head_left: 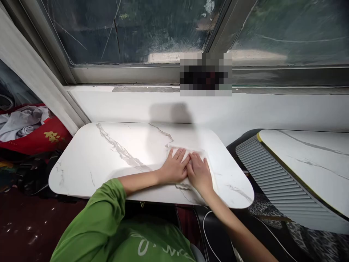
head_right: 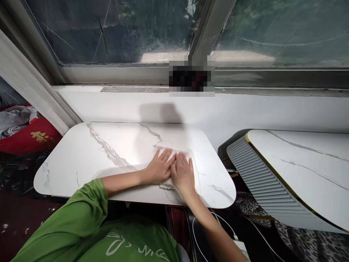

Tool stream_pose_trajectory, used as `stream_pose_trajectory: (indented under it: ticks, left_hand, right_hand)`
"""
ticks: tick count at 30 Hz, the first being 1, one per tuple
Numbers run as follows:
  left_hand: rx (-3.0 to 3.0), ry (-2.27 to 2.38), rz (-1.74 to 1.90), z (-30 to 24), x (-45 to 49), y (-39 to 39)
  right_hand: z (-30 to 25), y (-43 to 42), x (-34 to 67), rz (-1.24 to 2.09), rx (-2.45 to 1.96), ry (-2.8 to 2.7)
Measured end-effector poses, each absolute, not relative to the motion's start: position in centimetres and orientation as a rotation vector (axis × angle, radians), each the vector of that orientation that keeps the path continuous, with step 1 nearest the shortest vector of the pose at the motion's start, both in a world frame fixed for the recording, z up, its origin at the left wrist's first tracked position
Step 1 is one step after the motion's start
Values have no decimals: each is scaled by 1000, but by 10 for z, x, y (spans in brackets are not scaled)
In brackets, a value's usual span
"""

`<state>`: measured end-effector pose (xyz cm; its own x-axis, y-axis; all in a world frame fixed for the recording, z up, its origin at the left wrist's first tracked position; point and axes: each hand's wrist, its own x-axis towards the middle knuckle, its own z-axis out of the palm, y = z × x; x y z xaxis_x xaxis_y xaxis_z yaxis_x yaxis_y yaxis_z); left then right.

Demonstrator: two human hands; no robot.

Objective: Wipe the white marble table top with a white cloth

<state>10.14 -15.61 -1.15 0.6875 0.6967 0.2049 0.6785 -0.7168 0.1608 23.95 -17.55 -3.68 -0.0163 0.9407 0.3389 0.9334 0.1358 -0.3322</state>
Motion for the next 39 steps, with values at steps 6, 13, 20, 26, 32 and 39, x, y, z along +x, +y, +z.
stream_pose_trajectory:
  ticks: [6,13,20,26,32,39]
  left_hand:
    - [2713,1099,210,1,50,-185]
    - [2497,1154,-25,11,45,-92]
    - [2583,1611,353,-2,53,-23]
    - [2648,1620,322,1,15,-37]
    - [2784,1533,265,-1,-24,-114]
    - [2790,1398,56,15,-60,-186]
  right_hand:
    - [-33,-202,226,85,-1573,-2193]
    - [-31,-130,211,75,-1632,-2156]
    - [-16,-27,182,235,-1694,-1966]
    - [-12,-38,156,251,-1644,-2087]
    - [-20,-123,126,158,-1591,-2207]
    - [-28,-202,108,35,-1394,-2225]
